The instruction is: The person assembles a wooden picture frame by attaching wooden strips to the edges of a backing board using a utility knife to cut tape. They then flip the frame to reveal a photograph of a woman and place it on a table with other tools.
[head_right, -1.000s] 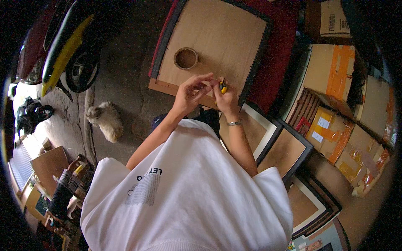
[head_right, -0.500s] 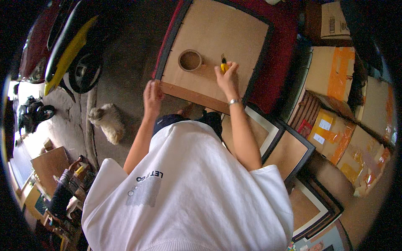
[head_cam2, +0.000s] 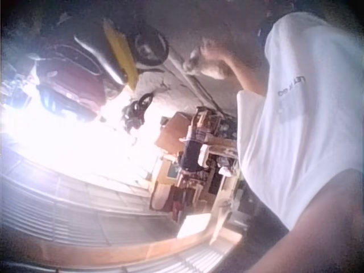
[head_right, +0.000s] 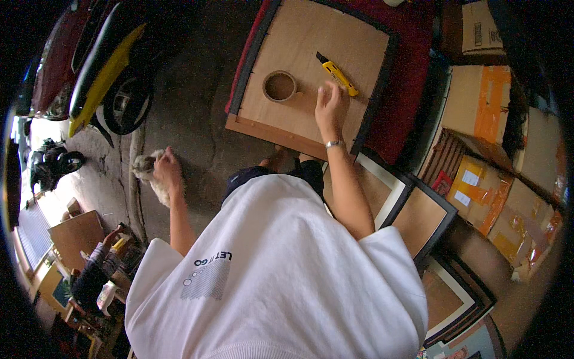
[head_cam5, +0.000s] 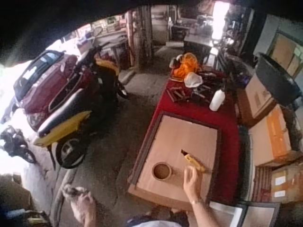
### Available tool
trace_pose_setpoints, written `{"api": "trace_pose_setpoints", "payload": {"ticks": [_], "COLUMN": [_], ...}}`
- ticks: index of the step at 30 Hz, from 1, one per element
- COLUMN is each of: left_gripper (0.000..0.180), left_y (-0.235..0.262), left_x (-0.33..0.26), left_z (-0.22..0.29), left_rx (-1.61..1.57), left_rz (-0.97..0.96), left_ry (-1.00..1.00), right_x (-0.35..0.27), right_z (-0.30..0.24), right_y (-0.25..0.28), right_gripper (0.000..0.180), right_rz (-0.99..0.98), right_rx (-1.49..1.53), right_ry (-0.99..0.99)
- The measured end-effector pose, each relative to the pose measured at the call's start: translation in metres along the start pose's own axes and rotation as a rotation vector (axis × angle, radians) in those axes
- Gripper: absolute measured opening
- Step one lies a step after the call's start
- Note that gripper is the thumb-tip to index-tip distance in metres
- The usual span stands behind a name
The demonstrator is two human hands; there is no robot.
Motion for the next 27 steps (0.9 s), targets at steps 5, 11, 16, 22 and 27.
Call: {"api": "trace_pose_setpoints", "payload": {"ticks": [5,11,16,22,27], "left_gripper": [0.060,0.030,0.017,0.024,0.037], "left_y": [0.074,0.041,0.064,0.061,0.101], "left_x": [-0.065,-0.129,-0.120,-0.175,-0.192], "left_z": [0.238,0.381,0.397,0.369,0.374], "left_rx": [-0.376,-0.150,-0.402,-1.142,-1.202], "left_rz": [0.170,0.225,-0.073,-0.995,-0.736], "left_ry": [-0.768,-1.204,-1.062,-0.595,-0.698], "right_x": [-0.077,-0.105,-0.112,-0.085,-0.102], "right_z": [-0.004,-0.008,0.002,-0.084,-0.065], "right_y": [0.016,0.033,0.046,0.053,0.059], "right_gripper": [0.022,0.021,0.024,0.058,0.064], "right_rz": [-0.038,-0.083,-0.124,-0.153,-0.234], "right_rx": [0.147,0.212,0.271,0.202,0.372], "right_ry": [-0.161,-0.254,-0.395,0.035,-0.128]}}
Point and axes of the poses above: each hand's wrist, its own x-axis towards the middle knuckle, its own y-axis out of the back of the hand, z = x × y, the point moved 9 cm from there along x, towards the middle knuckle, and after that the axes turned 13 degrees about x, right-handed, at the moved point
